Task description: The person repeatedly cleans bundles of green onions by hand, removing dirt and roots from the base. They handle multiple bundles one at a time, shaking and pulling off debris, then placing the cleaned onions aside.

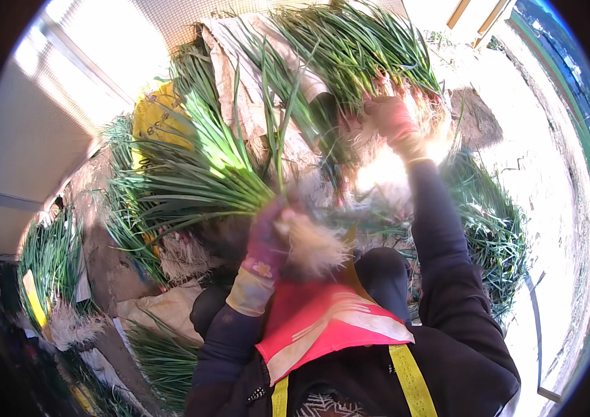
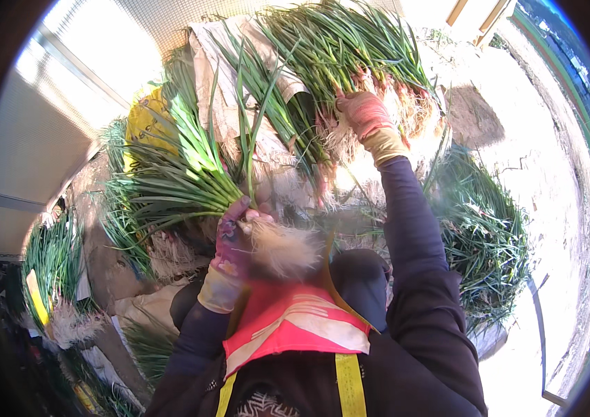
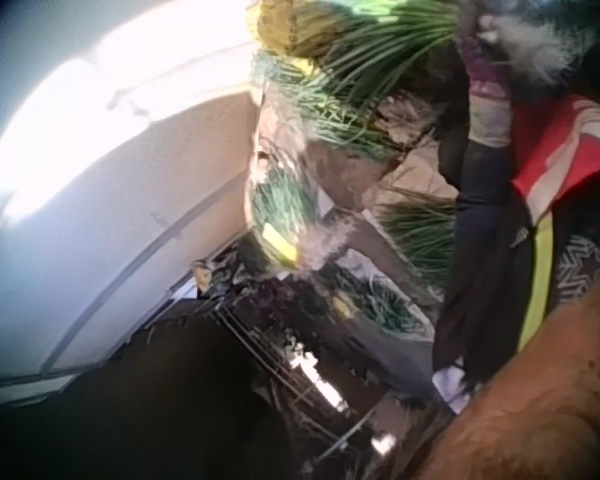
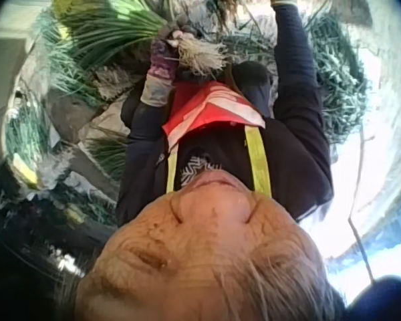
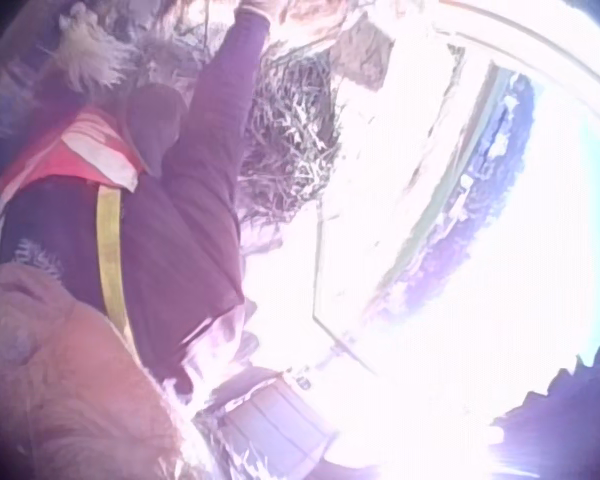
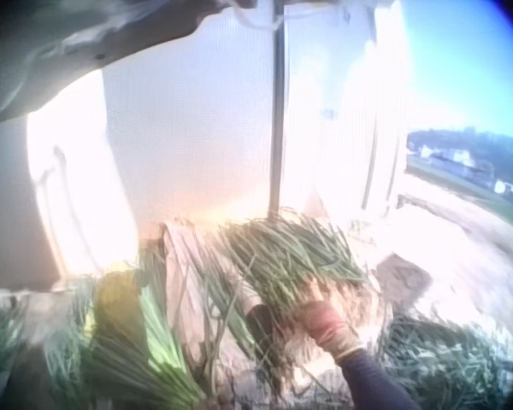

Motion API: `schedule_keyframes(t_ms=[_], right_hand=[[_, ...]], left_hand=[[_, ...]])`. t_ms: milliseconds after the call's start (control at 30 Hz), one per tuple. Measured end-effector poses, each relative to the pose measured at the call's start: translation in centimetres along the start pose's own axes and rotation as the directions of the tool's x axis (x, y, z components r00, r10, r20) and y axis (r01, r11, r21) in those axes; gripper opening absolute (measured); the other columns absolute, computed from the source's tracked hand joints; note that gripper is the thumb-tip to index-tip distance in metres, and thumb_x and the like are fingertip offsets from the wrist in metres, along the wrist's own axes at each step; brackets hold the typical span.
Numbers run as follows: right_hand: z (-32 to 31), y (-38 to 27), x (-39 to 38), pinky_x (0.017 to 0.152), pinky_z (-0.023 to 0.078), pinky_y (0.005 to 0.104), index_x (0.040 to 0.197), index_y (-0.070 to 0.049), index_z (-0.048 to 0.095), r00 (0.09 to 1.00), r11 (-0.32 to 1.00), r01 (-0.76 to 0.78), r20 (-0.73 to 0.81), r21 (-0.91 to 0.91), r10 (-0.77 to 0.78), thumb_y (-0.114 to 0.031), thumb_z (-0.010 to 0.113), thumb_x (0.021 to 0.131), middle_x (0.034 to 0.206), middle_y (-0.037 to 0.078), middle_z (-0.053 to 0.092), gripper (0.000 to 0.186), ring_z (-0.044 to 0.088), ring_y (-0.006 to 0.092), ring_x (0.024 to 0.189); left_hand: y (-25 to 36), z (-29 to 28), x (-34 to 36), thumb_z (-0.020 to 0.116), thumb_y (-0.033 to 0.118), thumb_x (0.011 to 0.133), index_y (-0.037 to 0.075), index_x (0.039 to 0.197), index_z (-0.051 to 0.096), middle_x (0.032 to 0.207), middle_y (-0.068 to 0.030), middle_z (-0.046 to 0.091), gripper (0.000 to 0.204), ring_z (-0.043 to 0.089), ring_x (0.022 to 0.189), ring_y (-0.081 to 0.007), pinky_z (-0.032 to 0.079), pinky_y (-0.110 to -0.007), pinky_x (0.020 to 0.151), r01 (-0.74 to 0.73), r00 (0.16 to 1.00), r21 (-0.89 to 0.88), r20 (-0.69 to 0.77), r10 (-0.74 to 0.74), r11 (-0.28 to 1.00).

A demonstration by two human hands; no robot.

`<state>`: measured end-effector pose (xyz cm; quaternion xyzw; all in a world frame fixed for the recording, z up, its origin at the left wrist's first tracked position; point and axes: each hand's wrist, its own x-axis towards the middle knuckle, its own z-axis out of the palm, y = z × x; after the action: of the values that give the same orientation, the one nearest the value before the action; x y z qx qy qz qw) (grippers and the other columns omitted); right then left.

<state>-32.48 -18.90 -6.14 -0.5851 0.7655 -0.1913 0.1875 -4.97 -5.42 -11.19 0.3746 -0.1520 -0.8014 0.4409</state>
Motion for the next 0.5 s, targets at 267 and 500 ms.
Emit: schedule_keyframes(t_ms=[267, 500], right_hand=[[0.6, 1.2, -10.3, 0.062, 0.043, 0.0258, 0.09, 0.001, 0.061, 0.998, 0.886, 0.016, 0.05, 0.464, -0.044, -0.015, 0.063, 0.079, 0.074, 0.005, 0.063, 0.02, 0.052, 0.01, 0.065], [2.3, -2.3, -16.2, 0.065, 0.046, 0.0401, 0.093, -0.006, 0.062, 0.853, 0.9, 0.252, 0.357, 0.356, -0.38, -0.024, 0.058, 0.076, 0.078, 0.018, 0.061, 0.025, 0.059, 0.0337, 0.073]], left_hand=[[0.1, 1.8, -0.3, 0.052, 0.015, 0.083, 0.002, 0.094, 0.054, 0.09, -0.01, 0.058, 0.017, 0.059, 0.084, -0.0221, 0.05, -0.033, 0.073, 0.096, 0.984, -0.184, 0.167, -0.066, 0.978], [-0.8, 1.4, 0.8, 0.052, 0.024, 0.085, -0.008, 0.109, 0.051, 0.107, -0.0174, 0.056, 0.04, 0.056, 0.096, -0.0233, 0.044, -0.033, 0.085, 0.128, 0.964, 0.046, 0.23, -0.135, 0.991]])
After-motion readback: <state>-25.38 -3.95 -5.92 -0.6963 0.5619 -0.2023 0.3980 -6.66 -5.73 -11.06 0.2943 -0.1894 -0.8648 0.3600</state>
